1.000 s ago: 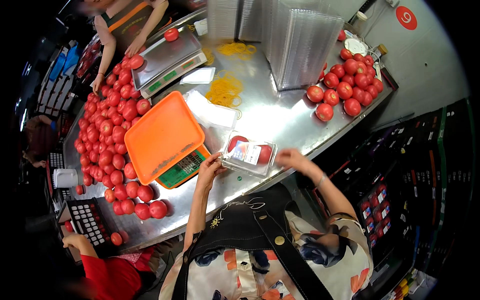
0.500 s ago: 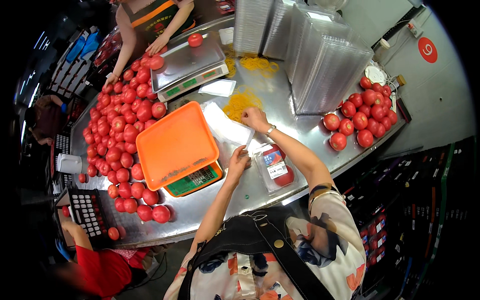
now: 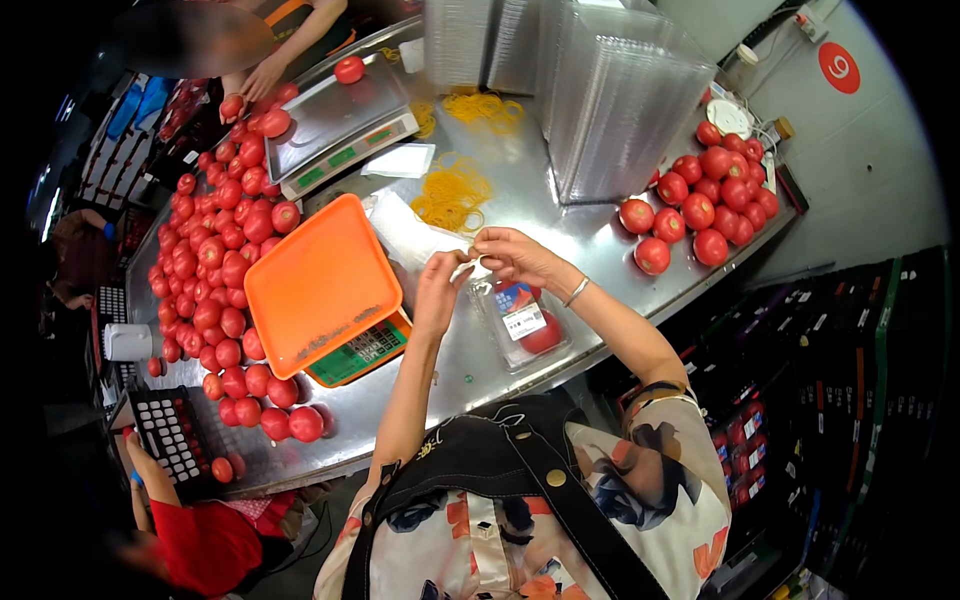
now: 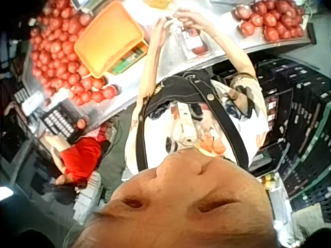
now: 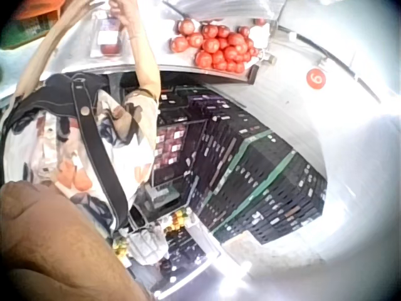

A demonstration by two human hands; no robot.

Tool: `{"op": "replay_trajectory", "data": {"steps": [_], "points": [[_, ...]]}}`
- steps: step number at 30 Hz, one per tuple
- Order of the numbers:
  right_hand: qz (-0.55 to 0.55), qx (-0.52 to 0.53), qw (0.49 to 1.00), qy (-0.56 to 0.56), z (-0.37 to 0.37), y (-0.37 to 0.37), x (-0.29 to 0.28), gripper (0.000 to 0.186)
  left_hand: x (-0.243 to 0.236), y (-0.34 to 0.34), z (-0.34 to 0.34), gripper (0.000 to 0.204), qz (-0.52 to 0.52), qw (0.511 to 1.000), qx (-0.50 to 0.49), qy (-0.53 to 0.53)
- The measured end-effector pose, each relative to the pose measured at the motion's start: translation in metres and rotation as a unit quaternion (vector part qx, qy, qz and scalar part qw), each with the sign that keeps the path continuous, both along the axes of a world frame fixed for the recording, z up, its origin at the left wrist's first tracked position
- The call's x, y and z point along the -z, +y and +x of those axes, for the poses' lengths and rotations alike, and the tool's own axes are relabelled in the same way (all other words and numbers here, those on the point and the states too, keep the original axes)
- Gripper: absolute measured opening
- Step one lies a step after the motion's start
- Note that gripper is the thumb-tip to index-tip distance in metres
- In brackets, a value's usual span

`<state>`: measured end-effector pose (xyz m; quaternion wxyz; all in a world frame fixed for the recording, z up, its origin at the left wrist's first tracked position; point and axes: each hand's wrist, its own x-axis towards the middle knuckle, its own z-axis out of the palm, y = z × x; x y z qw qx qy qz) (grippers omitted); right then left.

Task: The person repeatedly selects red apples from a bulk pile, places them on a digital scale, and then transfers them into clear plastic clamshell containers. The person seals the containers and places them into a black crate. Other workers are visible in the background performing similar tasks.

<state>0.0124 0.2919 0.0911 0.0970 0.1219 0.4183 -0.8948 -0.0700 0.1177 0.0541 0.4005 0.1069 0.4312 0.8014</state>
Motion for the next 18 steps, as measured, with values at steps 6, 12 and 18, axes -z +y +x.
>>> {"op": "replay_trajectory", "data": {"steps": [6, 12, 18], "points": [[0.347, -0.076, 0.931, 0.080, 0.053, 0.024, -0.009, 0.038, -0.017, -0.053, -0.010, 0.035, -0.211, 0.936, 0.238, 0.153], [0.799, -0.055, 0.593, 0.082, 0.056, 0.088, -0.005, 0.033, -0.035, -0.062, -0.001, 0.051, -0.417, 0.661, 0.261, 0.567], [0.749, 0.002, 0.662, -0.014, 0.114, 0.063, 0.094, 0.039, 0.054, -0.041, -0.006, 0.062, -0.372, 0.725, 0.376, 0.441]]}}
